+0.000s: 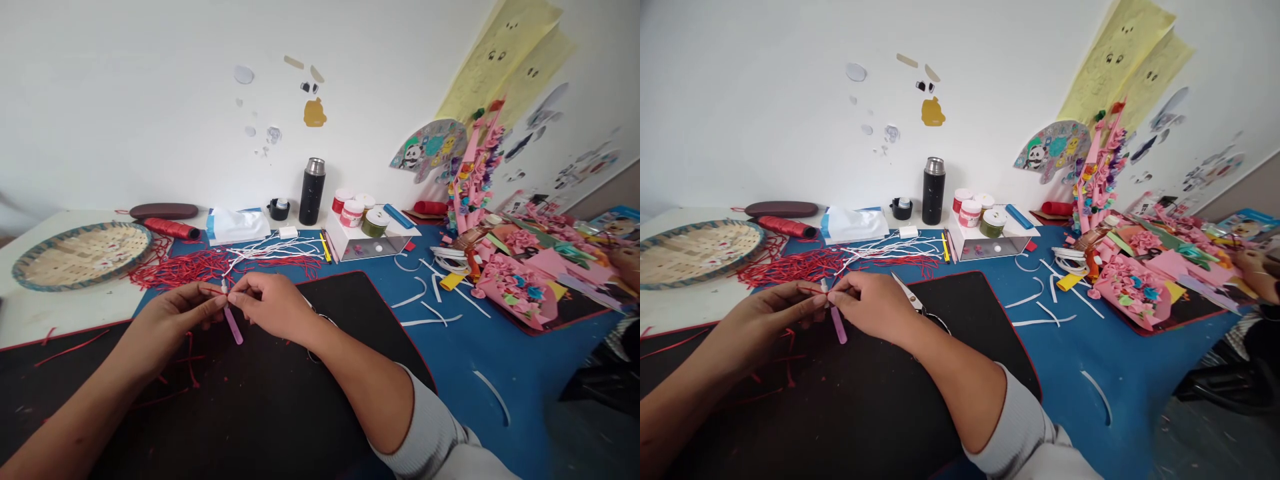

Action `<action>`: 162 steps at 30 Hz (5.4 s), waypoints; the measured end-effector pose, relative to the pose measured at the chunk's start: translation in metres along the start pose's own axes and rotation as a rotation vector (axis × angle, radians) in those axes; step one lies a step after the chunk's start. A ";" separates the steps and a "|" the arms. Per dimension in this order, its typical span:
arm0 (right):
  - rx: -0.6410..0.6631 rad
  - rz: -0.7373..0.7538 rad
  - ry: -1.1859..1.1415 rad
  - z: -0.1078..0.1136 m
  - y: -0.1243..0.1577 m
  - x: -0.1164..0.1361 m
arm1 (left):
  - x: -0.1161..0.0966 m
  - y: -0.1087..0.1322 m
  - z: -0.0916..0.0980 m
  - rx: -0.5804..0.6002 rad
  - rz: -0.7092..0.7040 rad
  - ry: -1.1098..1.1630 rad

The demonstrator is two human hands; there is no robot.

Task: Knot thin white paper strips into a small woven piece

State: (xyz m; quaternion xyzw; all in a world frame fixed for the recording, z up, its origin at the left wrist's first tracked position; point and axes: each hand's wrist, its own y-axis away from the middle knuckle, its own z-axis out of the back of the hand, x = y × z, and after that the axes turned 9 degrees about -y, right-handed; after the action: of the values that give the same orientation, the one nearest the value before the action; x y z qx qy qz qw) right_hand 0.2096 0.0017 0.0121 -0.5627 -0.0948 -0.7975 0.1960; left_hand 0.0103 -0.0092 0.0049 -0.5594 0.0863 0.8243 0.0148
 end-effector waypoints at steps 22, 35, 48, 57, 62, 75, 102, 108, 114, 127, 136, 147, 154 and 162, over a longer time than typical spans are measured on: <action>-0.071 0.062 0.055 0.003 0.000 0.001 | 0.009 -0.002 0.000 -0.053 0.031 0.164; -0.087 0.044 0.046 0.001 0.000 -0.001 | 0.005 -0.002 -0.002 -0.001 -0.011 0.077; -0.092 0.060 0.117 -0.003 -0.001 -0.004 | 0.009 -0.002 -0.003 0.016 -0.038 0.044; -0.075 0.031 0.044 -0.006 -0.004 -0.012 | 0.008 -0.002 -0.005 0.022 -0.022 0.044; -0.070 0.012 0.019 -0.008 -0.006 -0.017 | 0.002 -0.001 -0.007 0.003 0.010 0.030; -0.087 -0.008 0.010 -0.009 -0.007 -0.016 | -0.002 0.000 -0.009 -0.056 0.025 0.004; 0.053 0.019 0.510 -0.021 -0.002 -0.013 | 0.008 -0.006 0.005 -0.185 -0.024 0.165; 0.024 0.016 0.572 -0.029 -0.002 -0.015 | 0.006 -0.007 0.002 -0.177 -0.030 0.163; -0.045 0.016 0.369 -0.021 -0.004 -0.020 | 0.005 -0.006 0.003 -0.178 -0.041 0.164; 0.026 -0.093 -0.221 -0.020 -0.007 -0.022 | 0.015 -0.012 0.004 -0.312 -0.002 0.431; 0.081 -0.152 -0.400 -0.014 -0.009 -0.016 | 0.013 -0.012 0.003 -0.206 0.008 0.512; 0.025 0.032 0.031 -0.014 -0.004 -0.024 | 0.012 -0.010 0.000 -0.167 0.022 0.573; -0.031 0.048 -0.002 -0.005 -0.010 -0.029 | 0.015 -0.012 0.004 -0.251 0.026 0.514; -0.216 0.111 -0.125 -0.001 -0.014 -0.031 | 0.020 -0.014 0.002 -0.230 0.032 0.351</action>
State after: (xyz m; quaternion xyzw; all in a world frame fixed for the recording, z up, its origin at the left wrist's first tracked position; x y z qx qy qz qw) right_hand 0.2116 0.0200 -0.0160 -0.6335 0.0109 -0.7544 0.1717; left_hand 0.0026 0.0037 -0.0143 -0.6908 0.0016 0.7189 -0.0773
